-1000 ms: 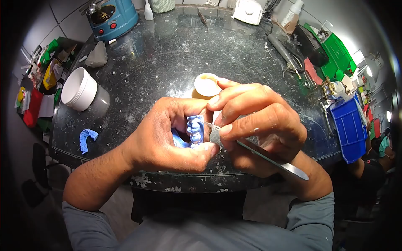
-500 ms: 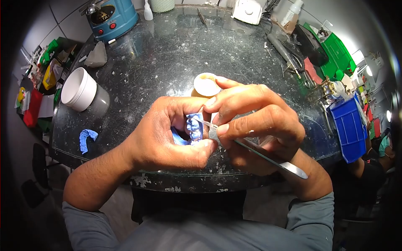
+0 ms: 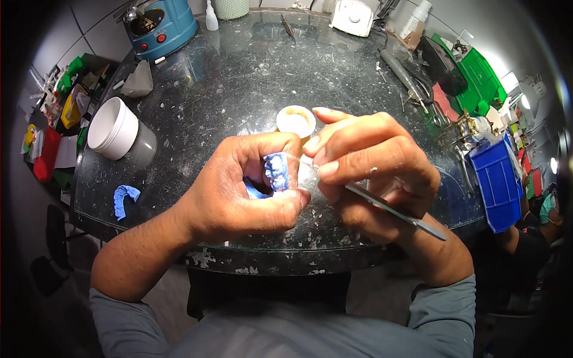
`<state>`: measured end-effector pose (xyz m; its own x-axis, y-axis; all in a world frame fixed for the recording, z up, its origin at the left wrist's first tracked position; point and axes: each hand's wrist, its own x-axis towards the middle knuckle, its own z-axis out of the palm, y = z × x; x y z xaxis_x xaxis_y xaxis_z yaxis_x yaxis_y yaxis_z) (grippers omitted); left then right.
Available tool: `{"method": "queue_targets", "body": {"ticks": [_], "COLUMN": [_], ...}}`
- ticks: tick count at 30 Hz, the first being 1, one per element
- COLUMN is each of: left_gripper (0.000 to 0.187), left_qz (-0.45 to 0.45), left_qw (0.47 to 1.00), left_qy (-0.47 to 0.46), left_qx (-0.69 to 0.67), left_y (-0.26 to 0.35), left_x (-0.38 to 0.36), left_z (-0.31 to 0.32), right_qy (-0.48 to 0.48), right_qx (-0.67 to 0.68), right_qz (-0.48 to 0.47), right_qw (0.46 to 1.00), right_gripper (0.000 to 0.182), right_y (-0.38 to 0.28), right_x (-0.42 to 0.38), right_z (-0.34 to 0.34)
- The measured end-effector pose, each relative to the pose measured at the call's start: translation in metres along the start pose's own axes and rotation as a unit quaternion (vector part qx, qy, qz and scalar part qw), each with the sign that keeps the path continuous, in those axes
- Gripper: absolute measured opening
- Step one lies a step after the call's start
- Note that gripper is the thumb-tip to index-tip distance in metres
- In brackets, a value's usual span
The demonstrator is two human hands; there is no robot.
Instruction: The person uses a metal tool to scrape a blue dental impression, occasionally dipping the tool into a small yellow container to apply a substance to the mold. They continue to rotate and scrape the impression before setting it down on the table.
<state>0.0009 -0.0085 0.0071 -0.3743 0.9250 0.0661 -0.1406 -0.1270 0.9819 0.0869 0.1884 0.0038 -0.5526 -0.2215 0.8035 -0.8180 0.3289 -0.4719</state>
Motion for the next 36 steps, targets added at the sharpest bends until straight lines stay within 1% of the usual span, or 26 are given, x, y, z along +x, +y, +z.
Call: {"method": "queue_targets", "body": {"ticks": [1, 3, 4, 6, 7, 9, 10, 11, 12, 13, 14, 15, 16, 17, 19, 20, 21, 23, 25, 27, 28, 30, 31, 33, 35, 36], "left_gripper": [0.017, 0.018, 0.018, 0.017, 0.017, 0.014, 0.020, 0.038, 0.045, 0.052, 0.055, 0.055, 0.054, 0.053, 0.052, 0.052, 0.052, 0.053, 0.053, 0.055, 0.055, 0.054, 0.054, 0.054, 0.056, 0.056], "left_qz": [0.000, -0.016, -0.015, 0.021, 0.021, 0.011, -0.002, -0.015, 0.000, 0.014, -0.014, -0.014, -0.029, -0.044, -0.052, -0.047, -0.043, -0.041, -0.040, -0.038, -0.038, 0.006, 0.006, 0.036, 0.044, 0.049], "left_qw": [1.000, 1.000, 1.000, 0.999, 0.999, 0.993, 0.996, 0.998, 0.993, 0.984, 0.979, 0.979, 0.980, 0.979, 0.978, 0.978, 0.978, 0.976, 0.974, 0.974, 0.974, 0.970, 0.970, 0.966, 0.966, 0.967], "left_qy": [0.000, 0.012, 0.012, 0.040, 0.040, 0.083, 0.059, 0.034, 0.027, 0.020, 0.040, 0.039, 0.060, 0.080, 0.083, 0.079, 0.075, 0.066, 0.056, 0.054, 0.054, 0.020, 0.020, 0.091, 0.090, 0.097], "left_qx": [0.000, 0.008, 0.008, -0.008, -0.008, -0.082, -0.068, -0.053, -0.115, -0.176, -0.198, -0.198, -0.190, -0.182, -0.185, -0.189, -0.192, -0.205, -0.218, -0.216, -0.216, -0.242, -0.242, -0.240, -0.239, -0.232], "left_y": [0.002, 0.006, 0.003, -0.005, -0.005, -0.006, -0.004, -0.003, -0.006, -0.010, -0.007, -0.006, -0.005, -0.005, -0.006, -0.006, -0.006, -0.008, -0.007, -0.006, -0.008, -0.015, -0.014, -0.011, -0.012, -0.009], "left_x": [0.000, 0.000, 0.001, 0.002, 0.004, 0.006, 0.006, 0.007, 0.009, 0.012, 0.013, 0.014, 0.014, 0.014, 0.013, 0.013, 0.014, 0.014, 0.014, 0.015, 0.015, 0.016, 0.017, 0.018, 0.019, 0.019], "left_z": [0.001, 0.002, 0.003, 0.004, 0.006, 0.009, 0.004, 0.000, -0.001, -0.001, 0.000, 0.000, -0.001, -0.001, -0.004, -0.004, -0.005, -0.007, -0.009, -0.008, -0.010, -0.015, -0.013, -0.006, -0.004, -0.002], "right_qy": [0.018, 0.024, 0.016, 0.007, -0.014, -0.035, -0.037, -0.038, -0.037, -0.028, -0.019, -0.010, -0.018, -0.018, 0.078, 0.128, 0.128, 0.149, 0.159, 0.169, 0.195, 0.203, 0.211, 0.205, 0.193, 0.165], "right_qx": [-0.031, -0.040, -0.050, -0.061, -0.082, -0.102, -0.101, -0.100, -0.101, -0.109, -0.116, -0.123, -0.156, -0.155, 0.026, 0.014, 0.014, 0.012, 0.012, 0.085, 0.171, 0.149, 0.128, 0.132, 0.140, 0.158], "right_qz": [-0.001, 0.003, 0.001, 0.000, 0.006, 0.012, 0.039, 0.067, 0.067, 0.087, 0.107, 0.127, 0.130, 0.130, 0.154, 0.136, 0.137, 0.162, 0.174, 0.228, 0.156, 0.172, 0.188, 0.206, 0.241, 0.247], "right_qw": [0.999, 0.999, 0.999, 0.998, 0.997, 0.994, 0.993, 0.992, 0.992, 0.990, 0.987, 0.984, 0.979, 0.979, 0.985, 0.982, 0.982, 0.975, 0.972, 0.955, 0.953, 0.952, 0.951, 0.948, 0.941, 0.942], "right_gripper": [0.021, 0.024, 0.022, 0.020, 0.020, 0.023, 0.030, 0.038, 0.038, 0.042, 0.046, 0.051, 0.054, 0.054, 0.056, 0.056, 0.056, 0.051, 0.051, 0.043, 0.027, 0.027, 0.027, 0.024, 0.017, 0.015], "right_y": [0.000, -0.003, -0.003, -0.003, -0.002, -0.003, -0.003, -0.003, -0.003, -0.003, -0.002, -0.002, -0.002, -0.002, -0.003, -0.002, -0.004, -0.011, -0.013, -0.011, -0.007, -0.007, -0.007, -0.007, -0.006, -0.005], "right_x": [-0.001, 0.000, 0.000, 0.000, 0.001, 0.003, 0.003, 0.004, 0.003, 0.002, 0.001, 0.000, 0.001, 0.001, 0.001, 0.003, 0.003, 0.005, 0.005, 0.002, 0.001, 0.002, 0.002, 0.002, 0.002, 0.001], "right_z": [0.001, 0.001, 0.000, -0.004, -0.008, -0.009, -0.010, -0.010, -0.010, -0.010, -0.009, -0.009, -0.011, -0.009, -0.002, 0.003, 0.003, 0.001, -0.001, -0.002, 0.003, 0.002, 0.002, 0.002, 0.002, 0.000]}}
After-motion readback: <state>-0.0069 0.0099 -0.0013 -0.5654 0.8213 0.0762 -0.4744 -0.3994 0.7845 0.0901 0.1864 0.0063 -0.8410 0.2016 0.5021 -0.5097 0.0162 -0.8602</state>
